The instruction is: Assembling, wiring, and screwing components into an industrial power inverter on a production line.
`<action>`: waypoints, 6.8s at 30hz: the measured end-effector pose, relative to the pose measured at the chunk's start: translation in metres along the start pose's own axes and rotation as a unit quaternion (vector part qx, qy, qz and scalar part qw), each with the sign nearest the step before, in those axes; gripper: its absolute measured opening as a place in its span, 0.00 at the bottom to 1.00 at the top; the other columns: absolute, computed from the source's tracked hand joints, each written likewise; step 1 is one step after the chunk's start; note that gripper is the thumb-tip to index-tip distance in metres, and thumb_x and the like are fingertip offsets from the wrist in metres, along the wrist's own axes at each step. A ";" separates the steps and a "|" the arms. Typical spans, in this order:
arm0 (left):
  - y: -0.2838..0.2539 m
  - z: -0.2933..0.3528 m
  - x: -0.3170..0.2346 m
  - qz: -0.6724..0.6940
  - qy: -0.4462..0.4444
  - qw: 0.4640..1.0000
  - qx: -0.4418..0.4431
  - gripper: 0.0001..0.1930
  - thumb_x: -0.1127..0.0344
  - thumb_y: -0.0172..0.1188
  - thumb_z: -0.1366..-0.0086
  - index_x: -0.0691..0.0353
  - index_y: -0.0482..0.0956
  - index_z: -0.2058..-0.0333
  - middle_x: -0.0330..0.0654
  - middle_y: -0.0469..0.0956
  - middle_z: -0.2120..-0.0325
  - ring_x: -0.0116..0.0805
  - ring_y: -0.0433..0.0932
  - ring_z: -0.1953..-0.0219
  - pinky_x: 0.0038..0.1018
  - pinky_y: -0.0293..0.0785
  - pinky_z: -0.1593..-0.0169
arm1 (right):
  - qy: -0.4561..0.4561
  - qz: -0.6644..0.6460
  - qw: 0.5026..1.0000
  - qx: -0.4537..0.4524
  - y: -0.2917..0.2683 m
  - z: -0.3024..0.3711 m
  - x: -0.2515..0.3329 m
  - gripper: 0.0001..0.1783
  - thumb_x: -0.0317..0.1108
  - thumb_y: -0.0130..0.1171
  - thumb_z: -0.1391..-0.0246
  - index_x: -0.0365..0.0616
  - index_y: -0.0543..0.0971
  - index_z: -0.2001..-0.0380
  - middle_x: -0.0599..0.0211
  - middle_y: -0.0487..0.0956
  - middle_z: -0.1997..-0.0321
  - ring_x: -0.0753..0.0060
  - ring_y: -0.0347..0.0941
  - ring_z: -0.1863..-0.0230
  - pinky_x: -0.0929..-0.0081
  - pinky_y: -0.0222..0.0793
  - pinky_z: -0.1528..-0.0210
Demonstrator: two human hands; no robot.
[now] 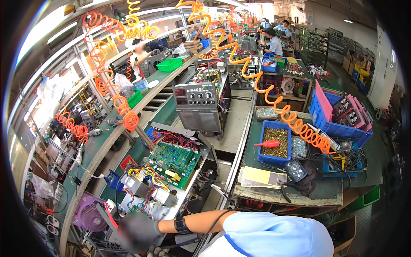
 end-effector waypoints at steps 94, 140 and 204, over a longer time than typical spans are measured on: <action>0.079 0.011 -0.066 -0.633 0.582 0.463 -0.217 0.08 0.67 0.46 0.42 0.62 0.70 0.64 0.49 0.70 0.56 0.51 0.63 0.48 0.52 0.61 0.47 | 0.386 0.409 0.812 0.154 -0.200 -0.271 -0.373 0.38 0.36 0.54 0.56 0.37 0.55 0.41 0.50 0.65 0.42 0.53 0.68 0.47 0.63 0.64 0.48; 0.063 -0.041 -0.007 -0.434 0.646 0.540 -0.319 0.30 0.84 0.54 0.51 0.64 0.53 0.50 0.54 0.60 0.47 0.46 0.63 0.45 0.37 0.61 0.42 | -0.195 0.267 0.861 0.385 -0.157 -0.021 -0.015 0.52 0.46 0.67 0.68 0.81 0.50 0.39 0.56 0.71 0.58 0.62 0.73 0.66 0.66 0.69 0.66; 0.079 -0.002 -0.071 -0.698 0.501 0.450 -0.243 0.38 0.41 0.59 0.52 0.66 0.65 0.51 0.55 0.61 0.49 0.54 0.56 0.43 0.48 0.51 0.42 | 0.037 0.007 0.934 0.354 -0.219 -0.032 -0.025 0.43 0.33 0.64 0.65 0.59 0.61 0.40 0.57 0.76 0.58 0.56 0.75 0.62 0.66 0.70 0.58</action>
Point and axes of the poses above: each hand's wrist, its own z-axis away from the middle knuckle, its own y-axis out of the palm, x = y × z, the point moved 3 cm from there along -z, towards the middle knuckle
